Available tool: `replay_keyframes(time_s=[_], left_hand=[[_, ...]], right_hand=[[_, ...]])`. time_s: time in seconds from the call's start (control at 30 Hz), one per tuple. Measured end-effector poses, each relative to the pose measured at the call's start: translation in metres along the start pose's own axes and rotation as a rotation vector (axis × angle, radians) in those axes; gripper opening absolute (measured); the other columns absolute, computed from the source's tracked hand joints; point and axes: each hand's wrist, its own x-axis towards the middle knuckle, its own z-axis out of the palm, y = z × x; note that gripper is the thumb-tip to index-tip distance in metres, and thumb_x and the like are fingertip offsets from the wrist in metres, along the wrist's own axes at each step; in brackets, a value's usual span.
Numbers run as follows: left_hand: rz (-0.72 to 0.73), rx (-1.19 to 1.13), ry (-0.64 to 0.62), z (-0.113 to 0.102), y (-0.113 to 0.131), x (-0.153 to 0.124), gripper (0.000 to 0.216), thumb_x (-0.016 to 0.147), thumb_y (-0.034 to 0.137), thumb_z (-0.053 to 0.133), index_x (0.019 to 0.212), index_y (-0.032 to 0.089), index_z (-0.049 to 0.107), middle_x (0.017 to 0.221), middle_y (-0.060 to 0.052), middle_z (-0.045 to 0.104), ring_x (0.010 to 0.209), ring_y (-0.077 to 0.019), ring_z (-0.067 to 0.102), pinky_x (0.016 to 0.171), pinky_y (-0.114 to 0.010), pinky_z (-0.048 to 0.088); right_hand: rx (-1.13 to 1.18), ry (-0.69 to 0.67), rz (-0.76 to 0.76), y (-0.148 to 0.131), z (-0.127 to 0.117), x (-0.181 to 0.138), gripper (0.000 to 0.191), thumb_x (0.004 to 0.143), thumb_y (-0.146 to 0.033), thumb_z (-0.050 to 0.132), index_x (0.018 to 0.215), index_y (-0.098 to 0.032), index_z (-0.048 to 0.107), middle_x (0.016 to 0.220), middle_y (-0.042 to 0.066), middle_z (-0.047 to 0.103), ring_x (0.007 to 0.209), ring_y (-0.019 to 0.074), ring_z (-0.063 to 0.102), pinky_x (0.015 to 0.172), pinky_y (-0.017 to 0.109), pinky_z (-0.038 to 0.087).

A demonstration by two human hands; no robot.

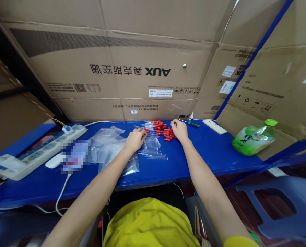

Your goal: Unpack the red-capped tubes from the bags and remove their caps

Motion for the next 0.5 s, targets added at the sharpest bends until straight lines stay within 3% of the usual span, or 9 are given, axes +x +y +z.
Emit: replay_keyframes(time_s=[0.23, 0.5], left_hand=[[-0.019, -0.051, -0.020, 0.005, -0.004, 0.003, 0.014, 0.102, 0.027, 0.057, 0.096, 0.022, 0.069, 0.109, -0.009, 0.074, 0.105, -0.0279, 0.063, 0.089, -0.039, 0.049], [-0.017, -0.140, -0.065, 0.006, -0.002, 0.005, 0.013, 0.100, 0.031, 0.063, 0.108, 0.024, 0.071, 0.110, -0.006, 0.076, 0.106, -0.0280, 0.063, 0.091, -0.039, 0.047]], right_hand=[[0.015, -0.019, -0.040, -0.009, 0.000, -0.002, 0.031, 0.105, -0.038, 0.047, 0.093, -0.023, 0.072, 0.070, 0.003, 0.069, 0.067, 0.0199, 0.062, 0.066, 0.028, 0.033], [0.043, -0.020, -0.125, -0.019, 0.000, -0.007, 0.028, 0.104, -0.035, 0.049, 0.089, -0.024, 0.070, 0.067, 0.001, 0.068, 0.064, 0.0195, 0.061, 0.066, 0.029, 0.032]])
